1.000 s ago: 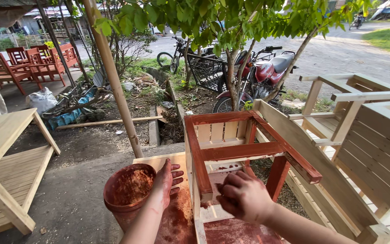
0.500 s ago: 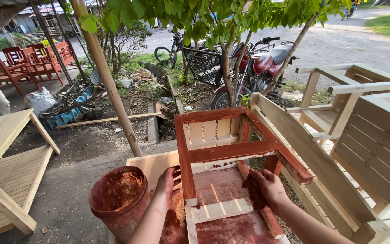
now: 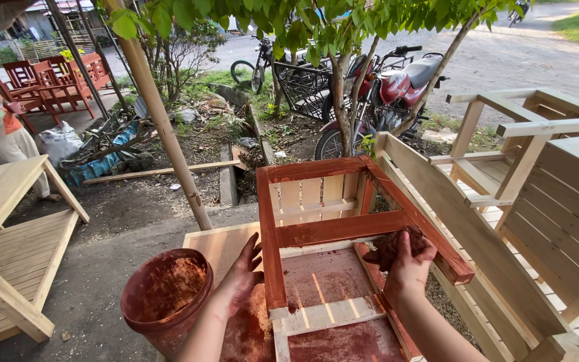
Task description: The person rubs reddish-brown stain onto a wooden chair frame using a cloth. They repeatedly dip the cloth into a bucket of stain and wipe the frame's legs and rails, working on one chair at a time.
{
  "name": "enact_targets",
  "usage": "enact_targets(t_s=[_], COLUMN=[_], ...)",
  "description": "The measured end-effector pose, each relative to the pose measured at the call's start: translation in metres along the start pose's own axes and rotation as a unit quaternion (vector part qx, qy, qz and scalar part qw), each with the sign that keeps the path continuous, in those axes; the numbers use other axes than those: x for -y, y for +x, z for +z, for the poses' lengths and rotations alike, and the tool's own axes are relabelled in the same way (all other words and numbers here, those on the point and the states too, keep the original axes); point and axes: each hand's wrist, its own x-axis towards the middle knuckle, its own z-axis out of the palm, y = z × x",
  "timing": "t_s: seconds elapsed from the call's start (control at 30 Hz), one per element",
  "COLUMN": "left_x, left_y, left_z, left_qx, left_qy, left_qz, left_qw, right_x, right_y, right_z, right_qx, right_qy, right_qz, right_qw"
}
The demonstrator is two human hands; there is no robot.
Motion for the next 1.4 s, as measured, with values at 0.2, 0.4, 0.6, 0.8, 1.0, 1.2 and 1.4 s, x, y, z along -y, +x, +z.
enact_targets(t_s=[0.2, 0.4, 0.6, 0.8, 1.0, 1.2, 1.4], left_x=[-0.023, -0.025, -0.023, -0.018, -0.009, -0.007, -0.029], left_y=[-0.01, -0.011, -0.008, -0.004, 0.002, -0.001, -0.023], left_z=[0.025, 0.051, 0.059, 0.06, 0.057, 0.068, 0.08], left_qx=[-0.096, -0.153, -0.183, -0.159, -0.17, -0.194, -0.234], left_qy=[-0.09, -0.133, -0.093, -0.126, -0.073, -0.065, -0.067], left_qz=[-0.08, -0.078, -0.106, -0.084, -0.077, -0.018, -0.075], left_qw=[0.988, 0.976, 0.973, 0.976, 0.98, 0.979, 0.967], right_x=[-0.029, -0.025, -0.074, -0.093, -0.069, -0.013, 0.002], right_y=[0.011, -0.027, -0.109, -0.12, -0.094, -0.016, 0.001], right_z=[0.009, 0.032, 0.085, 0.085, 0.064, 0.023, 0.024], right_qx=[-0.065, -0.077, 0.095, 0.242, 0.168, -0.068, -0.163], right_qy=[-0.075, -0.202, -0.189, -0.05, -0.108, -0.052, -0.187], right_qz=[-0.067, 0.011, 0.06, 0.026, 0.06, 0.081, 0.066], right_qw=[0.993, 0.976, 0.976, 0.969, 0.978, 0.993, 0.967])
